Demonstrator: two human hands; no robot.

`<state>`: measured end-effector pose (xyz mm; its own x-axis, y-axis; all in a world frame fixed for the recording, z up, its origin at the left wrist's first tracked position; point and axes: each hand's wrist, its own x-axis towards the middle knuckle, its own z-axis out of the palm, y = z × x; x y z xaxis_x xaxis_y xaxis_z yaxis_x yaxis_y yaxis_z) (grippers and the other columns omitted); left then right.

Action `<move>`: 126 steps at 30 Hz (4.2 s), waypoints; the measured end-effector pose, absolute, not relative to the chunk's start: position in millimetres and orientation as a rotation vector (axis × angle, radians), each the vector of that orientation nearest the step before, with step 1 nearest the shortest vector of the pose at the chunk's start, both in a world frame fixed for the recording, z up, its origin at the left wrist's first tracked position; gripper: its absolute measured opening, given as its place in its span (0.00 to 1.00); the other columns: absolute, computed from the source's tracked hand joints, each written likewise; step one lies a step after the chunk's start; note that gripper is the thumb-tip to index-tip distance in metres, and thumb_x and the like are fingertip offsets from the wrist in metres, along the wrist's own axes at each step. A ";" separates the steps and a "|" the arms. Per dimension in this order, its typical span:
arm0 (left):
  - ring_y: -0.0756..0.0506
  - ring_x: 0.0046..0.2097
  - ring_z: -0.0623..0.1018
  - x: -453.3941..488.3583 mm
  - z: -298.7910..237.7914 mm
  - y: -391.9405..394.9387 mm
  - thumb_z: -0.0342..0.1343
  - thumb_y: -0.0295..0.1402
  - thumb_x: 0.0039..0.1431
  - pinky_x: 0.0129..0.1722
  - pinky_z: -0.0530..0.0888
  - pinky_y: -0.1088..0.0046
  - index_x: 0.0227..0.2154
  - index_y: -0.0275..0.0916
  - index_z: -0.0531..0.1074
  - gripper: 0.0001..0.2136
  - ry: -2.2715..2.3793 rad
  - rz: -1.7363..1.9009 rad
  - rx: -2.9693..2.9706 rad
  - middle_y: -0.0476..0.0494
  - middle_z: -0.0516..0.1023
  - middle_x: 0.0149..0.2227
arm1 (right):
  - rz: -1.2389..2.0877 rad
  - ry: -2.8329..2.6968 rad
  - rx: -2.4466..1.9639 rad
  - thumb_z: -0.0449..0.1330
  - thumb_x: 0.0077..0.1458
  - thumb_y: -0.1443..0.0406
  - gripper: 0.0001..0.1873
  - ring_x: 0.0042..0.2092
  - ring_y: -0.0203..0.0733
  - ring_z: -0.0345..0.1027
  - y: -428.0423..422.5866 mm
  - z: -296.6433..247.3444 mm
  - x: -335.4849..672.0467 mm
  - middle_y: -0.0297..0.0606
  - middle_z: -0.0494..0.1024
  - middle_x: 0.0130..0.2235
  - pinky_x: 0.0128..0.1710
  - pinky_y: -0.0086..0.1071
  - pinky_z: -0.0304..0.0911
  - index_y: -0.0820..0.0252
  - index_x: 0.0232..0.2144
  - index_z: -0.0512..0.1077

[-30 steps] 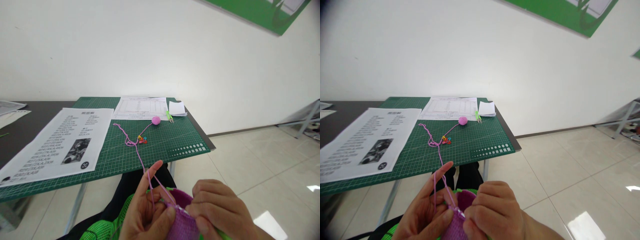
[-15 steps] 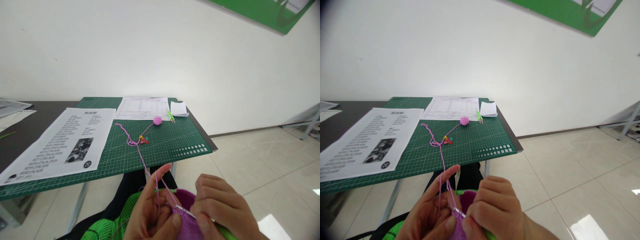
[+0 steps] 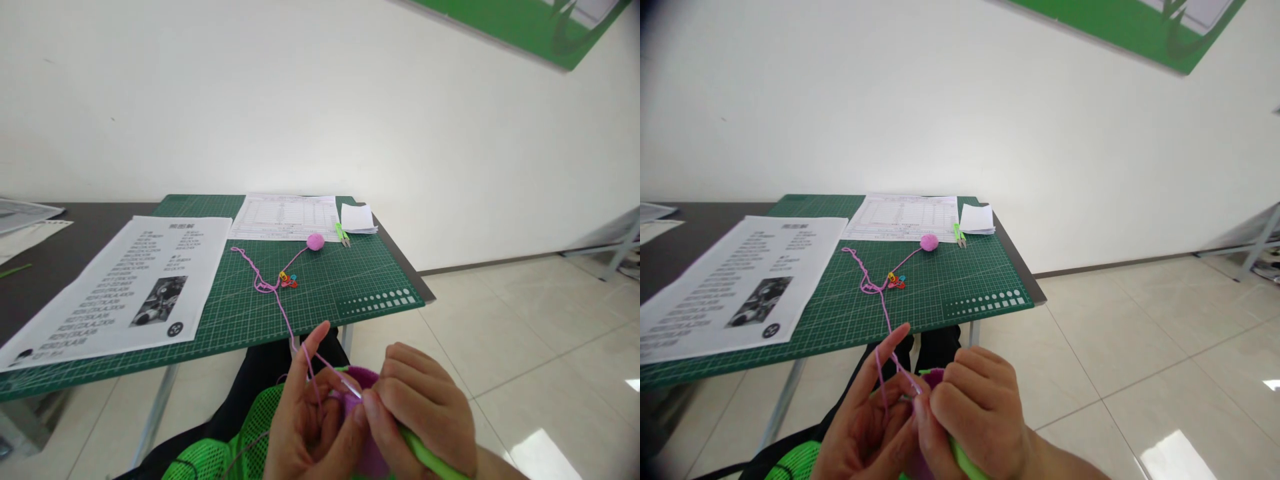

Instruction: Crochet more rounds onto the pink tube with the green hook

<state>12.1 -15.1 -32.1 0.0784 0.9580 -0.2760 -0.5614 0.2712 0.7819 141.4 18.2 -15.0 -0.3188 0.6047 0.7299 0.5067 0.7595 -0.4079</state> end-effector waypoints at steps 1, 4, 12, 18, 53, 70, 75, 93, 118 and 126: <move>0.57 0.24 0.65 15.1 -33.2 -15.6 0.70 0.36 0.49 0.26 0.63 0.85 0.59 0.54 0.65 0.34 0.912 1.262 0.551 0.52 0.76 0.28 | 0.091 -1.997 -0.833 0.53 0.54 0.77 0.17 0.23 0.32 0.49 19.6 -16.8 140.5 0.29 0.58 0.18 0.22 0.33 0.47 0.59 0.18 0.57; 0.58 0.22 0.65 24.6 -38.4 -19.0 0.68 0.34 0.53 0.23 0.62 0.86 0.61 0.55 0.61 0.34 1.012 1.383 0.590 0.52 0.77 0.30 | -0.004 -1.978 -0.811 0.55 0.54 0.77 0.17 0.23 0.33 0.47 22.8 -25.0 137.4 0.30 0.59 0.18 0.22 0.34 0.45 0.59 0.18 0.57; 0.54 0.27 0.70 15.1 -48.8 -12.4 0.69 0.31 0.51 0.29 0.68 0.82 0.60 0.50 0.67 0.33 0.774 1.267 0.449 0.50 0.77 0.29 | -0.020 -1.905 -0.707 0.48 0.60 0.73 0.12 0.23 0.35 0.56 23.9 -41.1 143.1 0.34 0.67 0.20 0.23 0.33 0.55 0.61 0.26 0.64; 0.56 0.25 0.69 -0.6 -40.5 -4.1 0.70 0.27 0.47 0.28 0.65 0.84 0.56 0.48 0.72 0.30 0.595 1.107 0.375 0.51 0.76 0.27 | 0.099 -2.000 -0.670 0.51 0.55 0.76 0.11 0.22 0.34 0.55 21.3 -22.9 152.8 0.31 0.67 0.18 0.23 0.32 0.56 0.60 0.23 0.64; 0.57 0.24 0.67 2.7 -48.5 -2.5 0.75 0.32 0.38 0.25 0.59 0.83 0.52 0.43 0.75 0.33 0.519 0.899 0.384 0.47 0.79 0.29 | 0.521 -1.952 -0.732 0.47 0.58 0.75 0.15 0.20 0.34 0.52 9.1 -3.0 172.2 0.29 0.55 0.18 0.23 0.33 0.54 0.57 0.21 0.55; 0.58 0.23 0.58 3.5 -45.5 -5.2 0.74 0.33 0.43 0.25 0.55 0.80 0.54 0.46 0.73 0.32 0.501 0.870 0.454 0.53 0.72 0.27 | 0.502 -1.858 -0.743 0.47 0.53 0.75 0.13 0.20 0.33 0.51 11.7 -6.8 157.9 0.28 0.56 0.17 0.23 0.32 0.52 0.57 0.20 0.55; 0.59 0.23 0.58 3.7 -40.3 -3.4 0.73 0.33 0.43 0.25 0.55 0.80 0.53 0.47 0.74 0.30 0.488 0.881 0.443 0.53 0.72 0.27 | 0.218 -1.982 -0.802 0.50 0.49 0.80 0.15 0.21 0.33 0.55 9.2 -3.9 161.1 0.29 0.61 0.17 0.24 0.33 0.58 0.58 0.19 0.57; 0.58 0.22 0.52 4.6 -41.2 -8.4 0.69 0.33 0.50 0.25 0.52 0.77 0.57 0.56 0.70 0.30 0.588 1.020 0.542 0.52 0.74 0.29 | 0.183 -1.947 -0.762 0.51 0.53 0.77 0.11 0.24 0.35 0.57 12.8 -12.9 165.8 0.33 0.65 0.19 0.24 0.32 0.57 0.61 0.24 0.65; 0.55 0.23 0.51 1.1 -31.7 -11.3 0.70 0.33 0.49 0.23 0.47 0.72 0.60 0.56 0.66 0.35 0.571 0.958 0.574 0.51 0.76 0.30 | 0.406 -1.783 -0.610 0.47 0.66 0.66 0.21 0.21 0.32 0.55 6.4 -9.7 165.2 0.31 0.61 0.18 0.23 0.33 0.56 0.62 0.21 0.65; 0.54 0.23 0.50 0.1 -30.2 -11.5 0.69 0.34 0.50 0.23 0.47 0.72 0.61 0.58 0.65 0.35 0.576 0.943 0.597 0.51 0.75 0.30 | 0.440 -1.791 -0.673 0.46 0.67 0.67 0.21 0.21 0.32 0.55 5.7 -6.4 165.5 0.30 0.60 0.18 0.24 0.33 0.56 0.62 0.21 0.64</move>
